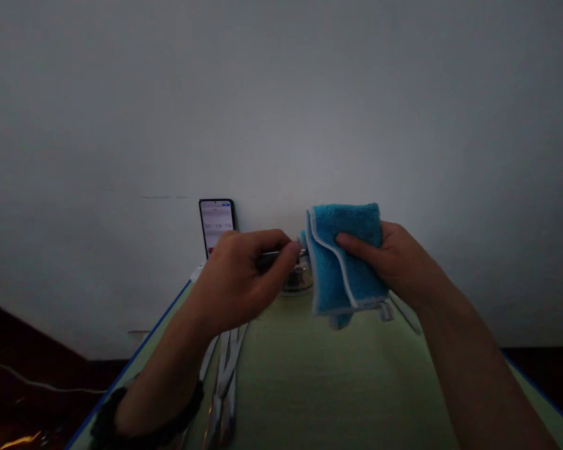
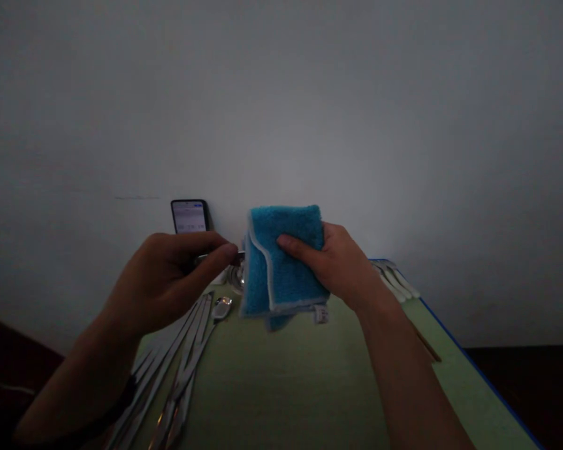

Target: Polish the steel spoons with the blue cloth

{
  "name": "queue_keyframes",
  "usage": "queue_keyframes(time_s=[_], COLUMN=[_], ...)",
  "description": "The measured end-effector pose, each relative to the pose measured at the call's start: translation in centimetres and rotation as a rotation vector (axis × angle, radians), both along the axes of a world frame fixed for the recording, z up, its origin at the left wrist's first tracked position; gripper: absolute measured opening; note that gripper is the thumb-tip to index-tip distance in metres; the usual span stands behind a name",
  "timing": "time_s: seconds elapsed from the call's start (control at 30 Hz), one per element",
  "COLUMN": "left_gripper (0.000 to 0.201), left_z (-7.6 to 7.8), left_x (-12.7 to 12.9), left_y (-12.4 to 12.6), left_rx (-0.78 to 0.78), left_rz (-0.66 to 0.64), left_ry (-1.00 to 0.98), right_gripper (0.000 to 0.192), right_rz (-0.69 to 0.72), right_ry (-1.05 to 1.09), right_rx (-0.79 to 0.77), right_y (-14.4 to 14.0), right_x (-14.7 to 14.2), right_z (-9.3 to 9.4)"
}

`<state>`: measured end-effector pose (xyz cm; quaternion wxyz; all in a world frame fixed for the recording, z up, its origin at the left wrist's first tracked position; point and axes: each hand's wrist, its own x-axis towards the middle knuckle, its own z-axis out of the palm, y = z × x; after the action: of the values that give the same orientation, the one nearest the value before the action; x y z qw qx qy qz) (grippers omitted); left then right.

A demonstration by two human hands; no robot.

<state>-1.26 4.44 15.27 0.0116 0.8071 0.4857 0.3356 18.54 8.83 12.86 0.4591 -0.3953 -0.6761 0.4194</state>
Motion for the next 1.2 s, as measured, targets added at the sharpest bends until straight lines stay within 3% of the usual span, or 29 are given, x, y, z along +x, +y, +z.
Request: queue_keyframes(time_s=[0.17,0.43,0.53,0.7,0.83,0.93,1.07,1.13,1.2], left_gripper=[0.03,0.033,0.032,0.032,0.035,0.039,0.041,0.04,0.039], left_z=[-0.3,-0.1,0.2,0.4,0.3,0.2,-0.2,-0.4,-0.6], left_x=[0.2,-1.9,-1.6,0.0,0.5,0.7,1.6,2.2,2.9], left_y=[-0.1,0.5,0.2,-0.3,-0.2,-0.1,-0.2,-0.3,-0.6], left_rx=[-0.072,-0.321,-0.278,-0.163,-0.082,-0.057,-0.006,0.017,0.047], left_rz=[-0.083,-0.178,-0.144,-0.169,-0.122,-0.04,0.051,0.045,0.045], left_ry=[0.008,-0.165,-0.201,-0.028,0.006,-0.053,-0.147,-0.152,-0.141], right_gripper=[0.023,0.026,0.025,0.021,0.021,0.026,0.041,0.042,0.041], right_rz=[0.129,0.081,0.05,0.077,0.068,-0.045,-0.415,-0.53,-0.556], right_ry=[-0.12,-0.129,-0.076,-0.106,-0.119,-0.139,-0.101,-0.061,-0.014], right_rx=[-0.054,0.07,0.08,-0.008,0.007,0.132,0.383,0.417,0.384], right_y=[-0.1,-0.4,-0.4,0.0,0.1,-0.3,-0.7,-0.7,-0.5], right_x=[1.3,-0.4,-0.6,0.2,0.3,-0.2,-1.2,-1.5,-1.8], right_z=[0.2,0.4,0.3,0.2,0.4,0.6,0.8,0.7,0.4])
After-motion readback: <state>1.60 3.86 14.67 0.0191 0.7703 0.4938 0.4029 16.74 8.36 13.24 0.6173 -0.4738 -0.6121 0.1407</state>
